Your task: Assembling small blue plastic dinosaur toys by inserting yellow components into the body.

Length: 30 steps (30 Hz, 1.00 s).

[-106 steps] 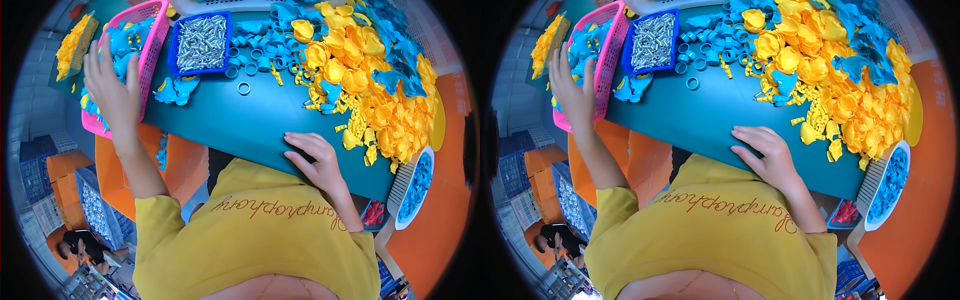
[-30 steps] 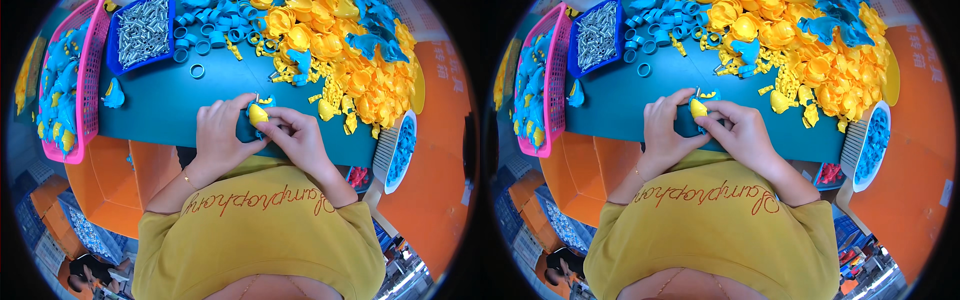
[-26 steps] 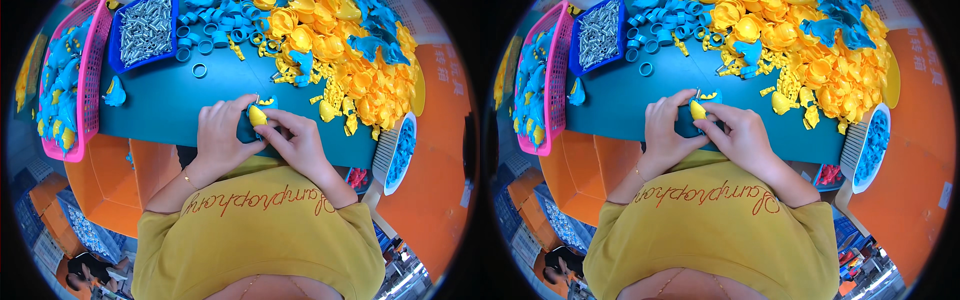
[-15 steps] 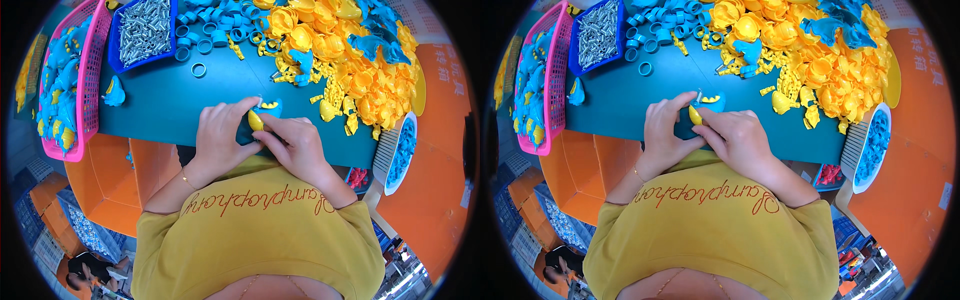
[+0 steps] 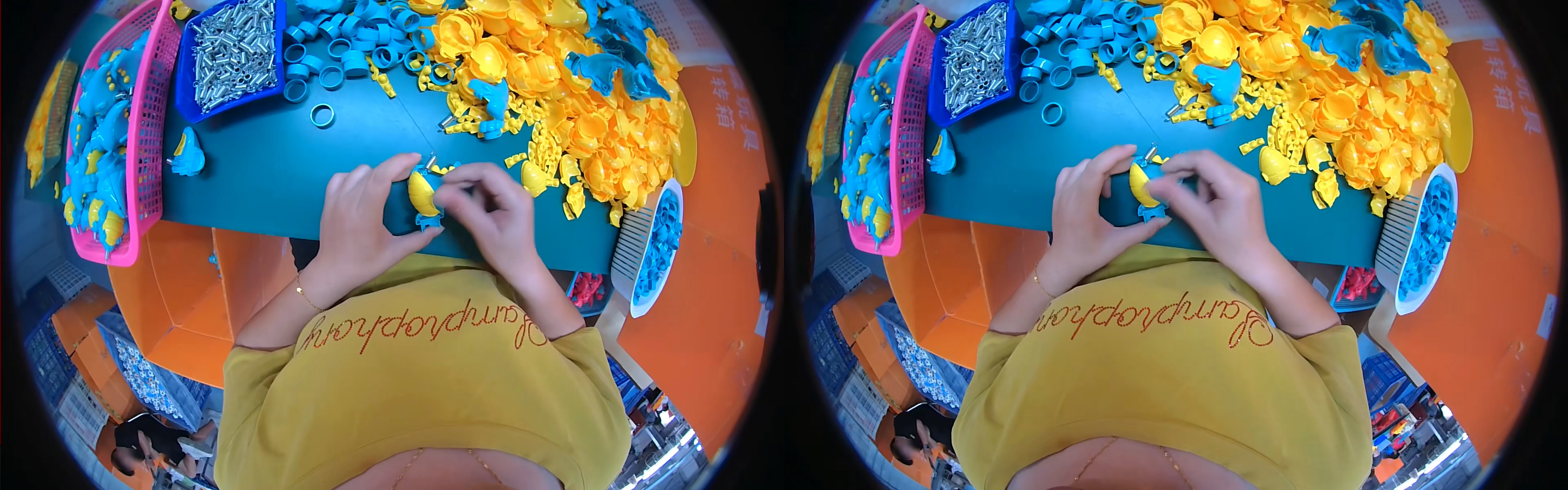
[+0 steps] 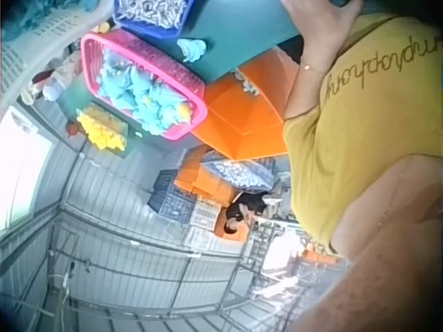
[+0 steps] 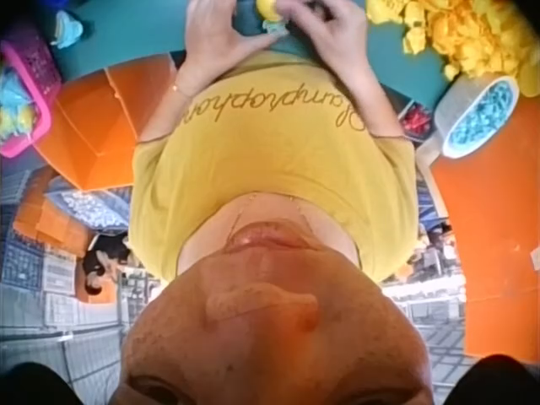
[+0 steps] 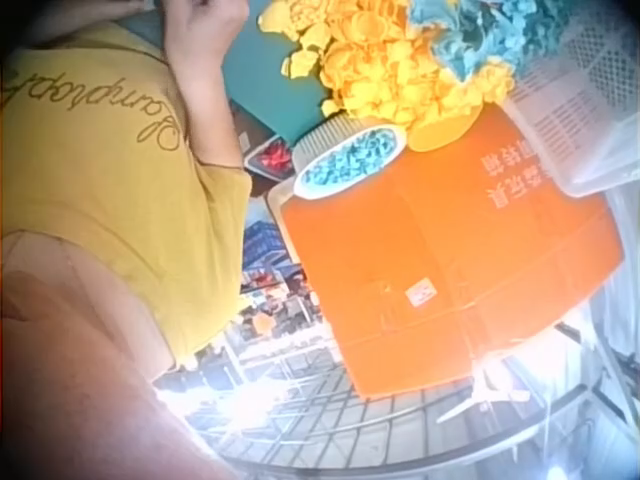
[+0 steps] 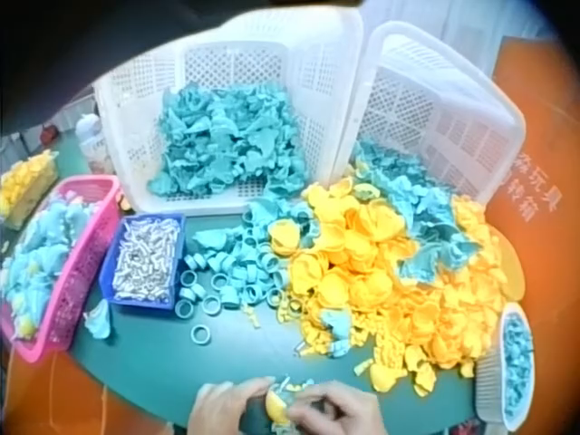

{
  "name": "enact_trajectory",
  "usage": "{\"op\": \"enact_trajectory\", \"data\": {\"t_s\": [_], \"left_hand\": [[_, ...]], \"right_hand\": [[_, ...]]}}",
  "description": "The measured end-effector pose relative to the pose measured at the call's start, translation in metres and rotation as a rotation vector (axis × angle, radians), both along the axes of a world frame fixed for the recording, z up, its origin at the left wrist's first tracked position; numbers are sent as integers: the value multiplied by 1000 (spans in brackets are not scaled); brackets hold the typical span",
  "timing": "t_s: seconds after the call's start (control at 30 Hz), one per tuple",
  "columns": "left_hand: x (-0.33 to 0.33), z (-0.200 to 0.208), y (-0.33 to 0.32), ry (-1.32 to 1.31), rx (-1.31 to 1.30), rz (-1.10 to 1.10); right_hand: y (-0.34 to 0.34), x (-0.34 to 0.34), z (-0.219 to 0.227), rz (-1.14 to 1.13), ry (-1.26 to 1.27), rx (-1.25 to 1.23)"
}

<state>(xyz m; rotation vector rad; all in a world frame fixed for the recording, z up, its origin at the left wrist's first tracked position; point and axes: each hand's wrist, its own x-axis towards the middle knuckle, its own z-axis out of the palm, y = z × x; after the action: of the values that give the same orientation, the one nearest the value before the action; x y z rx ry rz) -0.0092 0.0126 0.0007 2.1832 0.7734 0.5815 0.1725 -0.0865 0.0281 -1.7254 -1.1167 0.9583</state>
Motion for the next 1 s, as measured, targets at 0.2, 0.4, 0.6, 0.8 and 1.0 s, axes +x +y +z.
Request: {"op": "enact_trajectory", "data": {"t_s": [0.2, 0.4, 0.6, 0.8, 1.0], "left_hand": [[0, 1, -1, 22, -20, -4], [0, 3, 2, 50, -14, -51], [3, 0, 3, 21, 57, -76], [3, 5, 2, 66, 43, -69], [3, 4, 1, 51, 80, -52]], "right_hand": [[20, 17, -1, 98, -594, 232], [34, 19, -4, 186, -399, 176], [41, 33, -12, 311, -225, 148], [36, 48, 18, 257, -247, 80], [39, 133, 43, -228, -1025, 349]]}}
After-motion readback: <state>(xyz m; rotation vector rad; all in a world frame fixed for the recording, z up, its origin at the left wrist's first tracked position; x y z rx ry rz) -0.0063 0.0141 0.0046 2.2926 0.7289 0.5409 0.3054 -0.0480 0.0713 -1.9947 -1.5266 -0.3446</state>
